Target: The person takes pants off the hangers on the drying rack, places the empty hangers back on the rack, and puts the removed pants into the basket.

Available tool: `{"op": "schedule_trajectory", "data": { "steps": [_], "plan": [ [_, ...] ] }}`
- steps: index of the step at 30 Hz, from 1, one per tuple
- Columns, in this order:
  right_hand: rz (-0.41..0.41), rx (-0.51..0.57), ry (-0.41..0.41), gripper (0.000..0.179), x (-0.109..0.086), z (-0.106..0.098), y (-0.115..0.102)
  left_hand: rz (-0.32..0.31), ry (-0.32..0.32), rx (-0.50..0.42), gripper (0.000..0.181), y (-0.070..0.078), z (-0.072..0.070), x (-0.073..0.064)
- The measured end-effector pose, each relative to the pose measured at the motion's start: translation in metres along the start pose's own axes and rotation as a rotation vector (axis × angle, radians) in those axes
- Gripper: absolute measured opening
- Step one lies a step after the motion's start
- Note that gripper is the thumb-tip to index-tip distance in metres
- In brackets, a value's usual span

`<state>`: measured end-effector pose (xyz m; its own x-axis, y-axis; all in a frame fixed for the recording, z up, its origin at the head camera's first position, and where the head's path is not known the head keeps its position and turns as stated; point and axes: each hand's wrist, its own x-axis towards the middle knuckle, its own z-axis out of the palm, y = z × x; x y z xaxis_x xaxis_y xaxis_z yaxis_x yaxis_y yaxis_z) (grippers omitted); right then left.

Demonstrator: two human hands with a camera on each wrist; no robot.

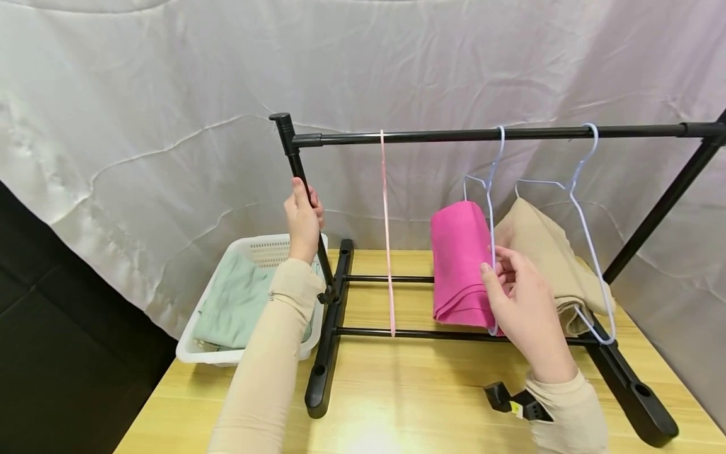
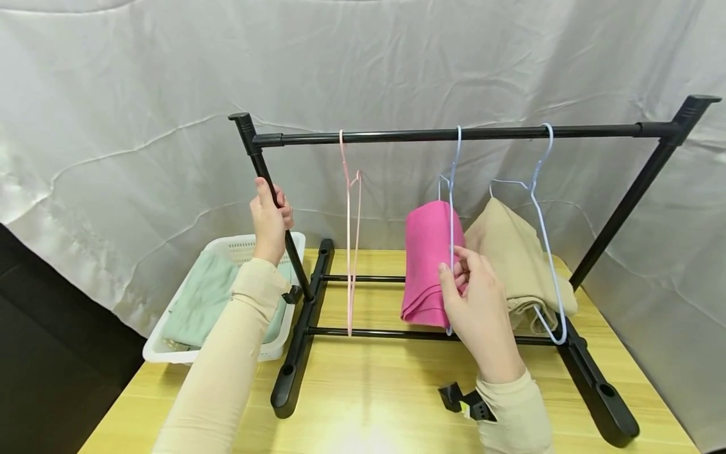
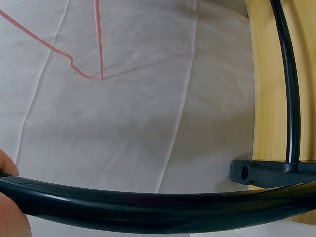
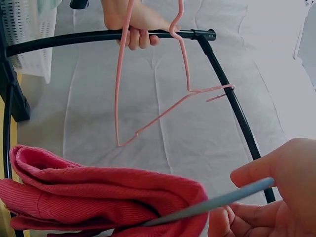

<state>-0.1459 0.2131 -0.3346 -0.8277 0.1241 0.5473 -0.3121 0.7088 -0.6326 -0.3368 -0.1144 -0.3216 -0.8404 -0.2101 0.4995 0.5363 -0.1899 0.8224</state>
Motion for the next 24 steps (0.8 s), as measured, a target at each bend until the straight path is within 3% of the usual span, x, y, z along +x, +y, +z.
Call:
{"op": "schedule_trajectory", "data": {
  "steps": [7,24],
  "plan": [
    [0.025,-0.004,0.018,0.034,-0.005,-0.004,0.001,0.003,-0.004,-0.007,0.058,0.000,0.000,-0.001],
    [0.067,-0.083,0.085,0.032,-0.014,-0.018,0.010,-0.007,-0.014,-0.005,0.058,0.000,0.001,-0.002]
  ]
}}
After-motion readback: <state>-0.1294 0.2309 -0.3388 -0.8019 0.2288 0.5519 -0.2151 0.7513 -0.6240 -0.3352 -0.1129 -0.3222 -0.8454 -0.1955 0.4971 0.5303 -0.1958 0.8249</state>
